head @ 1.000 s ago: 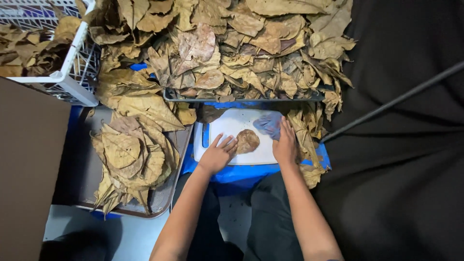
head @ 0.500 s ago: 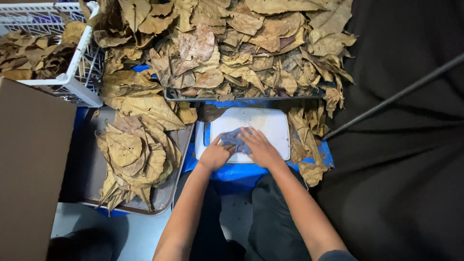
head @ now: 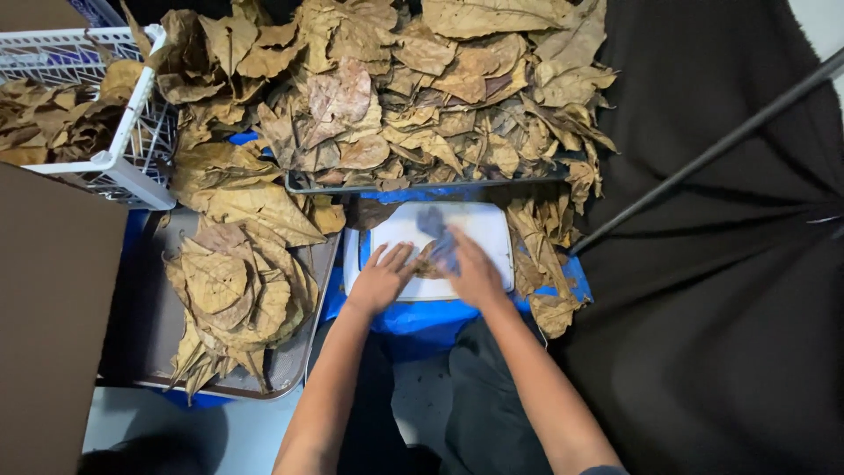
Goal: Wiping a white rectangular board clean using a cloth while sitting on the floor surrounded by dried leaves.
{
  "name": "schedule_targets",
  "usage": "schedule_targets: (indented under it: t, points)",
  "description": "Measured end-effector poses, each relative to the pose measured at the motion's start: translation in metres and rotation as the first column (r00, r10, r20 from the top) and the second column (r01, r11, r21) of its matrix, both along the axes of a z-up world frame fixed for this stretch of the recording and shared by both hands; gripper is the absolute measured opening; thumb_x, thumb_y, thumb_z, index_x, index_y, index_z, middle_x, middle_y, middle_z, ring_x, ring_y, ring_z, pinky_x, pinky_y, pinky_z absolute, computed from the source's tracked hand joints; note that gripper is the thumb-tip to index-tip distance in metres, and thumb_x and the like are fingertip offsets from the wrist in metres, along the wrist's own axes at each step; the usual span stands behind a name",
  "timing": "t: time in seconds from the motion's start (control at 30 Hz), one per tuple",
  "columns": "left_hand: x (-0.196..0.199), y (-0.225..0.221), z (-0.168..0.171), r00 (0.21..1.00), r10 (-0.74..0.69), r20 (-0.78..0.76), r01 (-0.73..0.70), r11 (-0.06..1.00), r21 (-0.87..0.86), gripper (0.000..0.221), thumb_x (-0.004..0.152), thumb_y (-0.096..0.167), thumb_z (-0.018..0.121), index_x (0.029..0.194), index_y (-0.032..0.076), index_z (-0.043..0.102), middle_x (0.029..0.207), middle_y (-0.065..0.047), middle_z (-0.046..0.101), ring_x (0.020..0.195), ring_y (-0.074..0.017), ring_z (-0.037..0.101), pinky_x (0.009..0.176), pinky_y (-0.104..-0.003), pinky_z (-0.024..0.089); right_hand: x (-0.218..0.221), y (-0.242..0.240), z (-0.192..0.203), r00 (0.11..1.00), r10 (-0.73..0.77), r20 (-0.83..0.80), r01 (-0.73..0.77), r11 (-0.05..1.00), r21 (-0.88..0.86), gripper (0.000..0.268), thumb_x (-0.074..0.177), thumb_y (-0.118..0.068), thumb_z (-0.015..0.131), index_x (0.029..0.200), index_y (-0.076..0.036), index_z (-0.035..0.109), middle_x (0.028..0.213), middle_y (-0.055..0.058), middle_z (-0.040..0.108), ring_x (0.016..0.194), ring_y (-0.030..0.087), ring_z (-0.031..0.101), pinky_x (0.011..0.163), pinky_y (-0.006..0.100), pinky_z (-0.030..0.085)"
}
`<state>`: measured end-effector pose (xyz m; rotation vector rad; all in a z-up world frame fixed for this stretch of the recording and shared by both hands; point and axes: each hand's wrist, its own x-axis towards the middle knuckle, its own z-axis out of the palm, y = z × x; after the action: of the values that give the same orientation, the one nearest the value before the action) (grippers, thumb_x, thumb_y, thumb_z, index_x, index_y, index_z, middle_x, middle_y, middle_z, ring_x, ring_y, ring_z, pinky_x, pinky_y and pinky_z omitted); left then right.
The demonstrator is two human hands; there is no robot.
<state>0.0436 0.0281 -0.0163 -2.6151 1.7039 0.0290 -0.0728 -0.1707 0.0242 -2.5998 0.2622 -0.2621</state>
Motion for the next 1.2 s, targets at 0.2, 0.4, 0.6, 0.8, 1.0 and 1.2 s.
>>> schedule_targets:
  t: [0.2,0.4,0.6,0.8,1.0,1.2]
  points:
    - [0.004,0.001,-0.021,0.946,0.322,-0.023,-0.313,0.933,0.178,0.057,0.105,0.056,0.032,0.132,0.017,0.065,0.168,-0.014,0.028,0.159,-0.0306,0.012,0.130,-0.050,0.004,0.004,0.015,-0.006,0.901,0.303,-0.310,-0.397,0.865,-0.306,0.103,0.088,-0.072,0.060,0.167,-0.022,0.016,0.172,0.018,0.006,0.157,0.038,0.011,0.129,0.053,0.010]
    - [0.018,0.000,-0.060,0.891,0.433,-0.141,-0.406,0.895,0.182,0.071,0.105,0.061,0.020,0.164,0.022,0.017,0.172,-0.017,-0.002,0.158,-0.0377,-0.004,0.130,-0.048,-0.003,0.019,0.012,-0.035,0.872,0.304,-0.384,-0.430,0.850,-0.303,0.086,0.097,-0.057,0.059,0.165,-0.022,0.022,0.173,0.009,0.012,0.158,0.035,0.011,0.129,0.052,0.012]
    - [0.015,-0.011,-0.052,0.823,0.536,-0.189,-0.480,0.834,0.272,0.075,0.103,0.064,0.023,0.166,0.025,0.011,0.173,-0.012,-0.006,0.158,-0.0388,-0.008,0.129,-0.050,-0.005,0.016,0.009,-0.043,0.884,0.326,-0.334,-0.424,0.860,-0.285,0.085,0.092,-0.032,0.071,0.164,-0.016,0.029,0.172,0.007,0.020,0.158,0.034,0.014,0.129,0.048,0.014]
    - [0.009,-0.015,-0.021,0.795,0.556,-0.241,-0.482,0.821,0.307,0.086,0.097,0.077,0.017,0.166,0.028,0.002,0.173,-0.013,-0.007,0.158,-0.0397,-0.009,0.129,-0.052,-0.008,0.019,-0.013,-0.041,0.969,0.040,-0.246,-0.106,0.959,-0.263,0.074,0.085,-0.016,0.078,0.151,-0.001,0.047,0.157,0.020,0.045,0.151,0.038,0.034,0.127,0.046,0.022]
    - [0.005,-0.014,-0.012,0.792,0.559,-0.246,-0.490,0.822,0.288,0.088,0.096,0.079,0.017,0.167,0.027,0.005,0.173,-0.014,-0.004,0.158,-0.0401,-0.007,0.128,-0.052,-0.004,0.012,-0.033,-0.044,0.924,-0.282,-0.258,0.231,0.950,-0.211,0.074,0.094,-0.017,0.068,0.158,0.000,0.035,0.170,0.018,0.022,0.156,0.038,0.019,0.129,0.047,0.016]
    - [0.007,-0.016,-0.023,0.785,0.585,-0.205,-0.522,0.802,0.289,0.083,0.098,0.071,0.027,0.166,0.031,0.001,0.173,-0.009,-0.009,0.158,-0.0367,-0.009,0.129,-0.050,-0.004,0.014,-0.005,-0.059,0.885,0.462,0.057,-0.433,0.863,-0.259,0.106,0.068,-0.015,0.088,0.159,-0.002,0.034,0.163,0.025,0.033,0.151,0.042,0.029,0.128,0.050,0.021]
